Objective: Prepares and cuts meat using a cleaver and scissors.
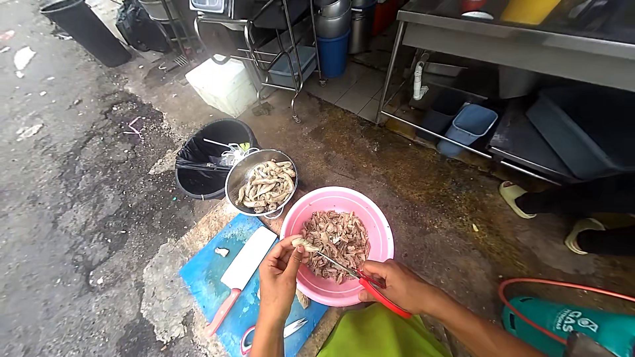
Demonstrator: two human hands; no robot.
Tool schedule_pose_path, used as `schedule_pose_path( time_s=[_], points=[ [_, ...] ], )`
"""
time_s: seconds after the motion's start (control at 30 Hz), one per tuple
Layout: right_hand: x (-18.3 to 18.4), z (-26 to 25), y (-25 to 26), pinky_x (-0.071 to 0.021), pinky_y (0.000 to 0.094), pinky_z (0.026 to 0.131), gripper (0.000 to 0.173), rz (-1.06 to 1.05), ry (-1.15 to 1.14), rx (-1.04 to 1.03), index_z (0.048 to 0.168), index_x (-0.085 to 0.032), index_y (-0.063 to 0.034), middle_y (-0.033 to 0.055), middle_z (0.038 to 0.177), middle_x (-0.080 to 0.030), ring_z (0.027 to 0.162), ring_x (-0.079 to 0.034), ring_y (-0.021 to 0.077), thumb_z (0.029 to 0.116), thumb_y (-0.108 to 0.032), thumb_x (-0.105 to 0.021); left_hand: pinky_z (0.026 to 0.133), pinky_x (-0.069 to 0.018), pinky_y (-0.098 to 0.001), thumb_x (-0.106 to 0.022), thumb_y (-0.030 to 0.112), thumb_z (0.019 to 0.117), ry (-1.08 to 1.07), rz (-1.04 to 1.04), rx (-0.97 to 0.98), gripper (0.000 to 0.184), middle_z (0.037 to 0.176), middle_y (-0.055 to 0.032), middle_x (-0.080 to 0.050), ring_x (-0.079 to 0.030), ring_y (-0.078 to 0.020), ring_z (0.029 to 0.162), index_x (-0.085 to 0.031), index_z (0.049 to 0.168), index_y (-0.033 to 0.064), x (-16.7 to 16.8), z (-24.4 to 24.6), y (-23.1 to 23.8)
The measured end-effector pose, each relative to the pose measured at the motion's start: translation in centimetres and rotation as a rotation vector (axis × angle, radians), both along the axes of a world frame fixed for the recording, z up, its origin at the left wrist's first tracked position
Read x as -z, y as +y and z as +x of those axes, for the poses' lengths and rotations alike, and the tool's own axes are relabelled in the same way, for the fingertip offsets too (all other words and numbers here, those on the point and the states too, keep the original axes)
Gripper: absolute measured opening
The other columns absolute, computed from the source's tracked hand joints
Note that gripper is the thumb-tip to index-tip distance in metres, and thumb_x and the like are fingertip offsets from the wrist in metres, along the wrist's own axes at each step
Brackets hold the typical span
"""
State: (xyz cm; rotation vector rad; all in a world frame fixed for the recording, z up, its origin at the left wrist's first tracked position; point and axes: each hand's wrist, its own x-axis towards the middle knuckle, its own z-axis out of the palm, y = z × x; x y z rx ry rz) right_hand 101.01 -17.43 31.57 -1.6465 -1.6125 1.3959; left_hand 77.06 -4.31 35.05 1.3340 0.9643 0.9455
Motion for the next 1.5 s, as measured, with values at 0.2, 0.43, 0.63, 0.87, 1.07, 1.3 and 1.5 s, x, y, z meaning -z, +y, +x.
schedule_pose_path(
  time_s=[0.2,0.43,0.63,0.87,1.07,1.3,1.5],
  points=[
    [0.3,-0.6,0.0,-0.0495,0.0440,0.067,0.054,-0.066,0.002,-0.043,0.111,-0.058,-0.0074,0.0092,0.082,-0.058,0.074,-0.060,0.0232,0.0934,-0.058,-0.065,0.074,-0.0622,-0.0320,-0.059,-0.001,0.0992,-0.011,-0.080,-0.041,0.024,0.090,-0.0161,-0.074,-0.073,-0.0214,0.077,-0.065,0.122,-0.0057,0.3,-0.1,-0.6],
    [0.9,-1.0,0.9,-0.0476,0.0377,0.065,0.052,-0.068,0.096,-0.046,0.106,-0.057,-0.0075,0.0054,0.079,-0.055,0.070,-0.056,0.0174,0.0943,-0.058,-0.064,0.077,-0.0630,-0.0320,-0.059,0.002,0.1005,0.043,-0.102,-0.087,0.021,0.092,-0.0152,-0.075,-0.074,-0.0218,0.079,-0.070,0.117,-0.0062,0.3,0.1,-1.9],
    [1.0,-1.0,1.6,-0.0473,0.0381,0.066,0.051,-0.074,0.092,-0.084,0.105,-0.058,-0.0073,0.0049,0.078,-0.054,0.070,-0.055,0.0171,0.0939,-0.056,-0.066,0.077,-0.0623,-0.0304,-0.058,0.000,0.1004,-0.004,-0.173,-0.101,0.022,0.092,-0.0156,-0.075,-0.073,-0.0203,0.078,-0.071,0.116,-0.0074,0.8,-0.2,-2.6],
    [1.0,-0.6,1.9,-0.0437,0.0344,0.061,0.051,-0.066,0.118,-0.139,0.099,-0.058,-0.0072,0.0024,0.073,-0.050,0.064,-0.050,0.0142,0.0947,-0.057,-0.065,0.073,-0.0634,-0.0310,-0.064,-0.006,0.0953,-0.022,-0.227,-0.178,0.021,0.088,-0.0162,-0.074,-0.073,-0.0213,0.073,-0.069,0.115,-0.0069,1.0,-0.3,-2.9],
    [1.1,-0.5,1.8,-0.0412,0.0329,0.058,0.051,-0.072,0.115,-0.131,0.093,-0.058,-0.0083,-0.0002,0.069,-0.047,0.060,-0.047,0.0119,0.0937,-0.059,-0.066,0.070,-0.0635,-0.0314,-0.066,-0.009,0.0924,-0.064,-0.265,-0.254,0.013,0.081,-0.0167,-0.073,-0.073,-0.0214,0.070,-0.067,0.105,-0.0083,1.3,-0.1,-3.2],
    [1.4,-0.1,1.8,-0.0420,0.0327,0.058,0.051,-0.088,0.106,-0.124,0.093,-0.058,-0.0092,-0.0003,0.069,-0.048,0.060,-0.048,0.0117,0.0931,-0.059,-0.066,0.073,-0.0645,-0.0330,-0.069,-0.008,0.0909,-0.068,-0.269,-0.276,0.012,0.084,-0.0174,-0.074,-0.074,-0.0227,0.073,-0.070,0.102,-0.0084,1.5,0.3,-3.6],
    [1.4,0.1,1.8,-0.0400,0.0316,0.057,0.051,-0.081,0.082,-0.106,0.091,-0.059,-0.0096,-0.0018,0.067,-0.046,0.058,-0.045,0.0103,0.0919,-0.060,-0.067,0.073,-0.0646,-0.0334,-0.069,-0.008,0.0905,-0.075,-0.300,-0.292,0.012,0.084,-0.0173,-0.074,-0.074,-0.0228,0.074,-0.070,0.102,-0.0088,1.6,0.5,-3.5]
  ],
)
